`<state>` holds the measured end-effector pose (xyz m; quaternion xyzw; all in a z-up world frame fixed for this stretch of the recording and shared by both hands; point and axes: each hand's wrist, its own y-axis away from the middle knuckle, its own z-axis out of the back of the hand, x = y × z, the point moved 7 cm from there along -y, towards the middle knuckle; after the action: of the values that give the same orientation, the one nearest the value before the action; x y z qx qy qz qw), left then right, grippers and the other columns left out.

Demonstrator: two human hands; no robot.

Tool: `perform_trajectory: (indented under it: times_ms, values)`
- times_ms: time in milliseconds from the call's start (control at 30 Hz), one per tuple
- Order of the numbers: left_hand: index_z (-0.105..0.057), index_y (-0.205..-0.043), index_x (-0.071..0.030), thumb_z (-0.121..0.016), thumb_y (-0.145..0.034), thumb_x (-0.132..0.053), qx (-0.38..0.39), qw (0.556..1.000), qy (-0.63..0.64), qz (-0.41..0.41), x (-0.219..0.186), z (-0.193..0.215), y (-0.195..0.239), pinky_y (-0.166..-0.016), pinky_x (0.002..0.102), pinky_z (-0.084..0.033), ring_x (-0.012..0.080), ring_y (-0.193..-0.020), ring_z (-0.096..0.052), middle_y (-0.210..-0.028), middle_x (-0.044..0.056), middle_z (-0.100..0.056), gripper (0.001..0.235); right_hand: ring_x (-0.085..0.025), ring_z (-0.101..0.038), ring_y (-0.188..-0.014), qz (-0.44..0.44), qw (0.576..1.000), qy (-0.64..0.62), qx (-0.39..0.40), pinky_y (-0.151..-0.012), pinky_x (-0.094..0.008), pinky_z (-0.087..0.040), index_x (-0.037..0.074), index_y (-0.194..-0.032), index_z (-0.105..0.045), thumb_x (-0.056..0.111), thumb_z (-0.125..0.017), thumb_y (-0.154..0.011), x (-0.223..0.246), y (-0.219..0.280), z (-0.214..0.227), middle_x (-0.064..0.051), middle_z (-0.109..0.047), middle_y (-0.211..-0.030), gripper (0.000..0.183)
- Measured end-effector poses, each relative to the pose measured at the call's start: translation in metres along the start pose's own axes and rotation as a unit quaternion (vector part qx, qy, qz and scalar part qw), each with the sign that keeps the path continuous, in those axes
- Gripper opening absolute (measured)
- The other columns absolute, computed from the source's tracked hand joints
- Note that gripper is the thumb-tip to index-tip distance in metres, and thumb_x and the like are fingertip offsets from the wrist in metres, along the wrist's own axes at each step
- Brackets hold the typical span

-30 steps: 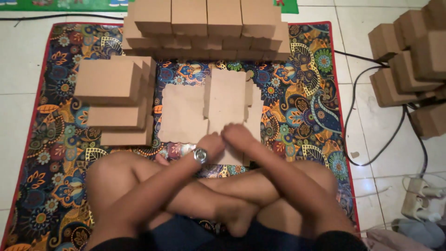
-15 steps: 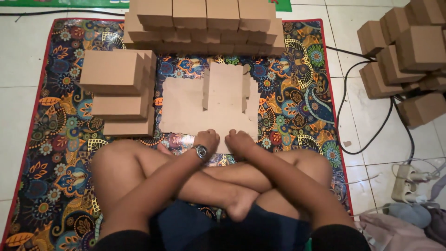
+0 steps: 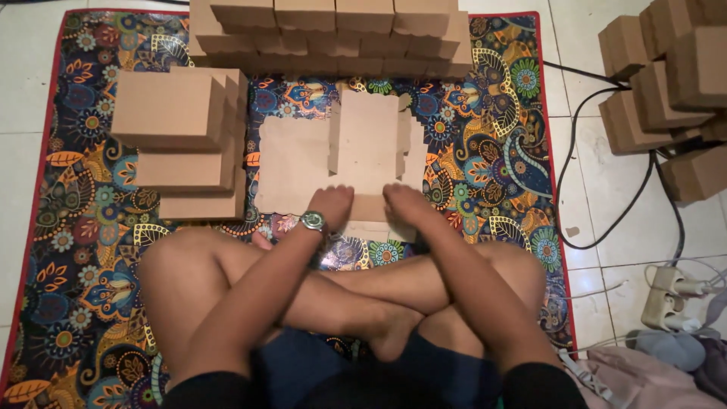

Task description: Folding a flat cardboard cutout into a rectangular box while sitting on the floor.

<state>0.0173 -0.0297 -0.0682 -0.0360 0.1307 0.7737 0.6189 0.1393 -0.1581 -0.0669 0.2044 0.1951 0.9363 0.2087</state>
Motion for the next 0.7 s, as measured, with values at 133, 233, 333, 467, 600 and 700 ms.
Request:
perform_trajectory:
  times_ms: [133,233,333,467,600,700]
  values:
    - [-0.066,-0.111,-0.008,-0.061,-0.089,-0.007,-0.045,0.997,-0.057,-0.018,-0.025,0.031,-0.004,-0.089,0.051,-0.048,0.0346,-0.106,-0.061,-0.108,0.012,-0.062,0.022,-0.042,-0.059,-0.118,0.014,0.995,0.095,-0.02,-0.095,-0.06,-0.051,0.009,-0.126,-0.06,0.046,-0.085,-0.078,0.027,0.003,0.025,-0.017,-0.061,-0.12,0.066]
    - [-0.067,-0.121,-0.014,-0.069,-0.088,-0.009,0.029,0.995,-0.095,0.0,-0.04,0.038,-0.001,-0.108,0.059,-0.037,0.033,-0.127,-0.049,-0.136,0.01,-0.054,0.033,-0.039,-0.057,-0.116,0.007,0.993,0.11,-0.042,-0.093,-0.057,-0.051,0.011,-0.129,-0.057,0.047,-0.089,-0.07,0.034,0.003,0.025,-0.014,-0.057,-0.118,0.076]
    - [-0.056,-0.142,-0.021,-0.064,-0.096,-0.017,0.093,0.99,-0.108,0.019,-0.044,0.057,0.001,-0.121,0.064,-0.017,0.0421,-0.153,-0.027,-0.165,0.014,-0.036,0.047,-0.033,-0.054,-0.113,0.003,0.986,0.152,-0.064,-0.09,-0.047,-0.049,0.014,-0.122,-0.059,0.057,-0.087,-0.066,0.043,0.008,0.042,-0.008,-0.054,-0.114,0.076]
    - [-0.037,-0.157,-0.026,-0.078,-0.083,-0.037,0.193,0.979,-0.048,0.046,-0.033,0.054,0.003,-0.124,0.065,-0.013,0.0498,-0.155,-0.014,-0.171,0.017,-0.019,0.085,-0.038,-0.042,-0.131,0.039,0.972,0.213,-0.094,-0.107,-0.052,-0.034,0.014,-0.131,-0.059,0.052,-0.087,-0.071,0.089,0.047,0.095,-0.016,-0.048,-0.136,0.077]
    - [-0.027,-0.164,-0.025,-0.091,-0.069,-0.05,0.211,0.976,-0.046,0.036,-0.03,0.046,0.007,-0.123,0.065,-0.019,0.0517,-0.155,-0.01,-0.173,0.018,-0.013,0.118,-0.054,-0.009,-0.153,-0.083,0.988,0.104,0.076,-0.123,-0.068,-0.005,0.019,-0.167,-0.016,0.054,-0.072,-0.089,0.046,0.024,0.044,-0.021,-0.009,-0.172,0.102]
    - [-0.037,-0.16,-0.026,-0.095,-0.064,-0.047,0.191,0.98,-0.048,0.026,-0.03,0.037,0.001,-0.118,0.062,-0.033,0.0543,-0.152,-0.017,-0.169,0.02,-0.021,0.114,-0.055,-0.008,-0.153,-0.078,0.988,0.09,0.102,-0.121,-0.069,0.0,0.024,-0.166,-0.02,0.04,-0.058,-0.1,0.062,0.04,0.056,-0.022,-0.008,-0.171,0.077]
